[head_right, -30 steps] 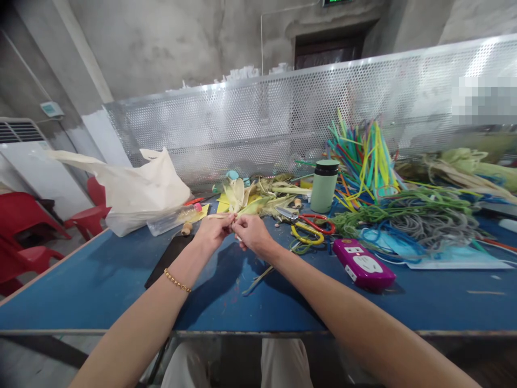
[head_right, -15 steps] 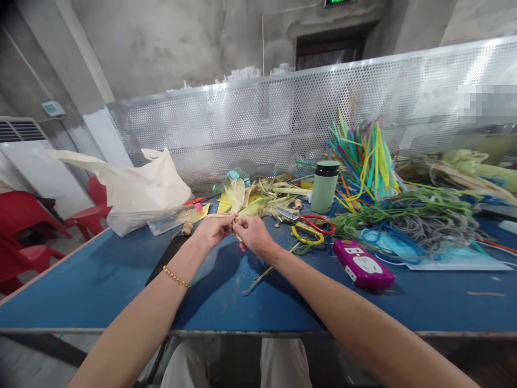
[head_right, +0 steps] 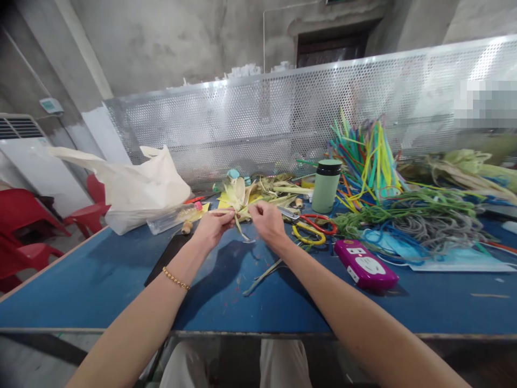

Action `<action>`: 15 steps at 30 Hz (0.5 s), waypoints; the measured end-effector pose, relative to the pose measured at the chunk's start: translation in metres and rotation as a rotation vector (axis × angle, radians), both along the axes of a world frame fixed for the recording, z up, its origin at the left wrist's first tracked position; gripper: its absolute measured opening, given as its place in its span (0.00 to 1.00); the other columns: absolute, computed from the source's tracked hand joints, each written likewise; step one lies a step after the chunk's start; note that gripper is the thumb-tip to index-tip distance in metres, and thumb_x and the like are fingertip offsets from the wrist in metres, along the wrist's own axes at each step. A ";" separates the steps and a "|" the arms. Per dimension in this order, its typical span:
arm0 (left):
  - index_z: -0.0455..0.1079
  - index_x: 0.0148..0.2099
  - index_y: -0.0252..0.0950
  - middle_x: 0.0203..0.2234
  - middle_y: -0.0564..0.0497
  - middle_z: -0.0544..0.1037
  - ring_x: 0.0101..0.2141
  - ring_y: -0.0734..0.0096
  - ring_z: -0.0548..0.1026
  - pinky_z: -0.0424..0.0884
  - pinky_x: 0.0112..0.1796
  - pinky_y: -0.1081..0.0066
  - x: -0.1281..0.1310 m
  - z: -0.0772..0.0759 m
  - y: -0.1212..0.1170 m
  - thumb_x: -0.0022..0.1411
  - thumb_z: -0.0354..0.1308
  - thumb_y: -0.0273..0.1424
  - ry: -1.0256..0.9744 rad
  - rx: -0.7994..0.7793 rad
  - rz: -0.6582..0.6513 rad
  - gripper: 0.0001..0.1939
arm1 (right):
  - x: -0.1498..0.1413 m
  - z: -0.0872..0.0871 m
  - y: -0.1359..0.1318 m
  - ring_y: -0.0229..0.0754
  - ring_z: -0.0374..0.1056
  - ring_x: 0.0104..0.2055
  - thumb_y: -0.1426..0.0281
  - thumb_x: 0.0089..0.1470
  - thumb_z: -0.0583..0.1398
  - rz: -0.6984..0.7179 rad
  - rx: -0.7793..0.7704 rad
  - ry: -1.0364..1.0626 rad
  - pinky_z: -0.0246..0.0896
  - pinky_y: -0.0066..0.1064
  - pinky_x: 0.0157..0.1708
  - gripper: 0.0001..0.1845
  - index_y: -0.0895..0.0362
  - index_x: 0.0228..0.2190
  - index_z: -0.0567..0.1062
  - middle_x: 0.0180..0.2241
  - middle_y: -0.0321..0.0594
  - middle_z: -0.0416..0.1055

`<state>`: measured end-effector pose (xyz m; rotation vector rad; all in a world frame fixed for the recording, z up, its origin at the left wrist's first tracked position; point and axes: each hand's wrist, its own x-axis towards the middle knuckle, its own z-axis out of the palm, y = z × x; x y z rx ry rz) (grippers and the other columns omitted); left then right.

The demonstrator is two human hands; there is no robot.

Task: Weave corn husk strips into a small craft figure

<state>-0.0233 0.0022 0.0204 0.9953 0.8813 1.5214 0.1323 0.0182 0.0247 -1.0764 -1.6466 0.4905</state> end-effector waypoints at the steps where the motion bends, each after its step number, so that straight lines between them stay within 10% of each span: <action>1: 0.74 0.29 0.29 0.20 0.51 0.75 0.21 0.76 0.71 0.67 0.27 0.73 0.001 0.000 -0.001 0.40 0.73 0.25 0.014 -0.003 0.005 0.13 | 0.002 0.002 0.002 0.37 0.64 0.25 0.67 0.53 0.60 0.003 0.055 -0.038 0.57 0.26 0.25 0.14 0.57 0.18 0.73 0.20 0.36 0.71; 6: 0.73 0.29 0.30 0.19 0.51 0.74 0.21 0.74 0.72 0.69 0.28 0.71 0.006 0.001 -0.004 0.43 0.71 0.27 0.091 0.023 0.004 0.11 | -0.003 0.002 0.003 0.40 0.69 0.29 0.67 0.50 0.62 0.241 -0.002 -0.047 0.62 0.29 0.32 0.08 0.57 0.24 0.78 0.26 0.38 0.77; 15: 0.70 0.27 0.34 0.15 0.53 0.71 0.18 0.72 0.70 0.61 0.22 0.72 0.015 0.005 -0.010 0.50 0.62 0.24 0.270 0.024 0.147 0.04 | -0.008 -0.001 0.000 0.35 0.64 0.24 0.68 0.44 0.62 0.229 0.002 0.033 0.58 0.27 0.26 0.06 0.57 0.21 0.73 0.20 0.34 0.71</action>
